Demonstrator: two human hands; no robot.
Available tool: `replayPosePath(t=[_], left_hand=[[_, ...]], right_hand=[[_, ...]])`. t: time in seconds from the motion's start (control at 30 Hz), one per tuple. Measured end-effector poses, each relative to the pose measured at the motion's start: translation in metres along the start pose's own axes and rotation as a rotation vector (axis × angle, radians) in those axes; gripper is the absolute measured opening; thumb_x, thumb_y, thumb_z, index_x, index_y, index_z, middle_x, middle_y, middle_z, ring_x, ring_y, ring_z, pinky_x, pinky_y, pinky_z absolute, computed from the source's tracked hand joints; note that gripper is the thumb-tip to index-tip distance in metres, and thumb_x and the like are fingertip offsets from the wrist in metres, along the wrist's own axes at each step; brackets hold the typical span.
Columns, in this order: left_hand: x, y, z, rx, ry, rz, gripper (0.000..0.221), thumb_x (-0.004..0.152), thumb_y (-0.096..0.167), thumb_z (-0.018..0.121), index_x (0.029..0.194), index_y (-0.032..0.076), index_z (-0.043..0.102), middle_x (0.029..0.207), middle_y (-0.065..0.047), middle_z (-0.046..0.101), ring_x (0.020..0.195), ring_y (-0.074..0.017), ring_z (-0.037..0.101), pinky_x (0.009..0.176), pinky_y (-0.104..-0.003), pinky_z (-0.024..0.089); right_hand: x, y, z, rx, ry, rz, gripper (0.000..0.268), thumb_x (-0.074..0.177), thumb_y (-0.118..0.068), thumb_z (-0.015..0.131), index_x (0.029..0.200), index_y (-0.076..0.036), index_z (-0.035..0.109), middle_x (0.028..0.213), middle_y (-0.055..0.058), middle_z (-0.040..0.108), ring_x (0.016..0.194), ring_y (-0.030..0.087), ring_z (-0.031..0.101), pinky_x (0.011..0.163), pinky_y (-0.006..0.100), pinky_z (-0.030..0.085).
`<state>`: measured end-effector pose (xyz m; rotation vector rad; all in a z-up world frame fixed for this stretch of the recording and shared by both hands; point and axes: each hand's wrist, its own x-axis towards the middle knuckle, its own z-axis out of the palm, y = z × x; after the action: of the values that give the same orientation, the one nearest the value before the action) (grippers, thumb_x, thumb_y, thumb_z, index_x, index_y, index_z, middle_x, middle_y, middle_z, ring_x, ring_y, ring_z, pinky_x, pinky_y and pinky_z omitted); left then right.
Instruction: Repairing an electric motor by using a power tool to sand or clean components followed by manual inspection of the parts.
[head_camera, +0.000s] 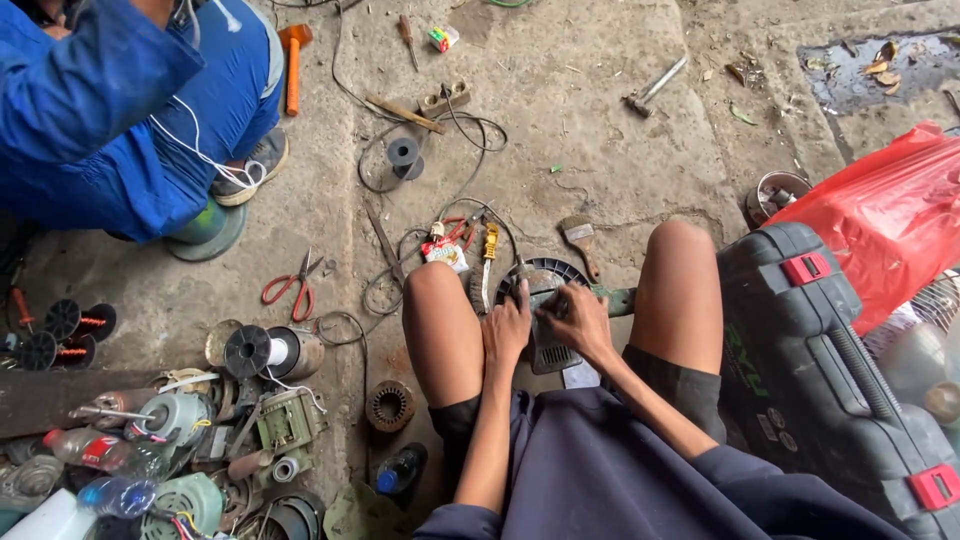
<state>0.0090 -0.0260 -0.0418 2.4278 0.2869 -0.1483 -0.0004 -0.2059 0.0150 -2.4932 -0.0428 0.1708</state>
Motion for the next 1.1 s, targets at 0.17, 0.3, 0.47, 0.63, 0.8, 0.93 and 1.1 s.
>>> replayPosePath(t=[0.17,0.3,0.47,0.63,0.8,0.93,1.1], left_hand=[[0.008,-0.007,0.001,0.025,-0.055,-0.031,0.102,0.120,0.083,0.027,0.089,-0.002,0.077,0.086,-0.036,0.080,0.091,-0.0541,0.083,0.085,-0.062,0.061],[0.013,-0.002,-0.005,0.000,-0.185,-0.075,0.114,0.115,0.090,0.015,0.103,-0.004,0.080,0.104,-0.041,0.082,0.111,-0.0586,0.080,0.101,-0.069,0.057],[0.002,0.012,-0.028,-0.018,-0.263,-0.082,0.118,0.115,0.090,0.011,0.120,-0.006,0.080,0.117,-0.041,0.081,0.122,-0.0593,0.077,0.109,-0.069,0.055],[0.003,0.015,-0.042,0.032,-0.322,-0.113,0.122,0.111,0.093,0.009,0.127,-0.005,0.079,0.125,-0.040,0.081,0.130,-0.0585,0.075,0.115,-0.069,0.053],[0.006,0.019,-0.049,-0.009,-0.401,-0.144,0.126,0.110,0.092,0.005,0.142,-0.009,0.074,0.139,-0.043,0.077,0.142,-0.0606,0.069,0.123,-0.069,0.049],[0.000,0.020,-0.061,-0.024,-0.408,-0.144,0.129,0.106,0.098,0.007,0.141,-0.007,0.073,0.138,-0.042,0.077,0.142,-0.0597,0.068,0.123,-0.070,0.049],[-0.021,0.030,-0.080,-0.093,-0.174,-0.013,0.069,0.118,0.074,0.039,0.140,0.011,0.056,0.115,-0.035,0.081,0.121,-0.0590,0.079,0.105,-0.068,0.061]], right_hand=[[0.031,0.013,0.023,0.061,0.033,0.056,0.038,0.091,-0.051,0.090,0.108,-0.020,0.076,0.113,0.009,0.077,0.120,0.038,0.074,0.116,0.077,0.044],[-0.003,0.012,0.015,-0.013,-0.084,0.041,0.036,0.090,-0.049,0.088,0.110,-0.020,0.078,0.115,0.008,0.081,0.123,0.037,0.076,0.113,0.071,0.047],[0.025,0.012,0.026,0.042,0.034,0.047,0.038,0.091,-0.049,0.087,0.113,-0.021,0.074,0.114,0.008,0.076,0.122,0.036,0.073,0.110,0.065,0.045],[-0.007,0.004,0.018,-0.022,-0.032,0.000,0.037,0.091,-0.049,0.086,0.113,-0.023,0.075,0.116,0.007,0.078,0.121,0.035,0.075,0.107,0.061,0.046],[0.013,0.014,0.025,0.060,0.020,0.025,0.043,0.094,-0.050,0.087,0.113,-0.014,0.073,0.115,0.015,0.077,0.124,0.040,0.071,0.116,0.081,0.041],[0.030,0.021,0.029,0.110,0.035,-0.045,0.038,0.088,-0.047,0.090,0.107,-0.019,0.072,0.109,0.011,0.075,0.117,0.041,0.072,0.110,0.084,0.042],[0.004,0.026,0.015,0.158,-0.016,0.006,0.026,0.094,-0.044,0.089,0.101,-0.023,0.076,0.103,0.002,0.079,0.110,0.033,0.076,0.110,0.066,0.044]])
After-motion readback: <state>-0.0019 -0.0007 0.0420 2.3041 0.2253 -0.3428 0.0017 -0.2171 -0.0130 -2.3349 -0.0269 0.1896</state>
